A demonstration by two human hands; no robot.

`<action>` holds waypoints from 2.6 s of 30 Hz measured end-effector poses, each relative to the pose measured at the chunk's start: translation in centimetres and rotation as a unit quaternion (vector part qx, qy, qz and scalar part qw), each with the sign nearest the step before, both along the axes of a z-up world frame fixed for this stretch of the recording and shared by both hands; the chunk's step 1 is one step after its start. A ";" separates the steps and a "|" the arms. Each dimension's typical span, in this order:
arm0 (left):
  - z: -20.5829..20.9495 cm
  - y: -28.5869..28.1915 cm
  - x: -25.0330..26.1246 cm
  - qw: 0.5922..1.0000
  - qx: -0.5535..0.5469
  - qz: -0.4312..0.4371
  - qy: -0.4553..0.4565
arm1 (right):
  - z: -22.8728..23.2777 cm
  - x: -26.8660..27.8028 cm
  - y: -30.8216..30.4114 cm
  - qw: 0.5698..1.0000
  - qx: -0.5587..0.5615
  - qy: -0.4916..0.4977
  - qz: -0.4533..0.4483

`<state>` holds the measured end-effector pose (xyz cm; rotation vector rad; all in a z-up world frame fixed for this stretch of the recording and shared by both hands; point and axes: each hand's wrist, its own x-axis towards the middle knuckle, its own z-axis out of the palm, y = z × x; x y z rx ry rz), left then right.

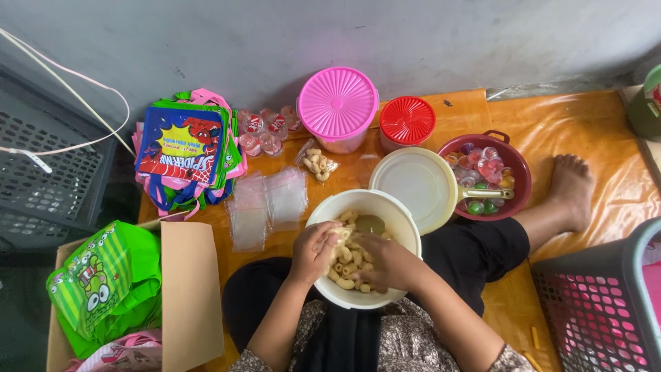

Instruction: The person scoops macaroni snacks from a bowl using a spoon and places them into small plastic bags, then seals the bags by hand.

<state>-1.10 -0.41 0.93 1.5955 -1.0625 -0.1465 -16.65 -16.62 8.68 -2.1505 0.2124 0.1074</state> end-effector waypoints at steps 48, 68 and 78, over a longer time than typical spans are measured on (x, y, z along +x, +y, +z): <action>2.4 -1.1 -3.0 0.942 0.244 -0.061 0.222 | -8.5 2.2 -0.3 0.906 0.177 -0.349 -0.162; 5.0 -0.9 -3.4 0.942 0.266 -0.048 0.198 | -7.4 1.9 0.4 0.910 0.186 -0.307 -0.209; 6.2 -1.0 -3.7 0.937 0.223 -0.077 0.256 | -7.0 1.8 0.3 0.900 0.184 -0.342 -0.197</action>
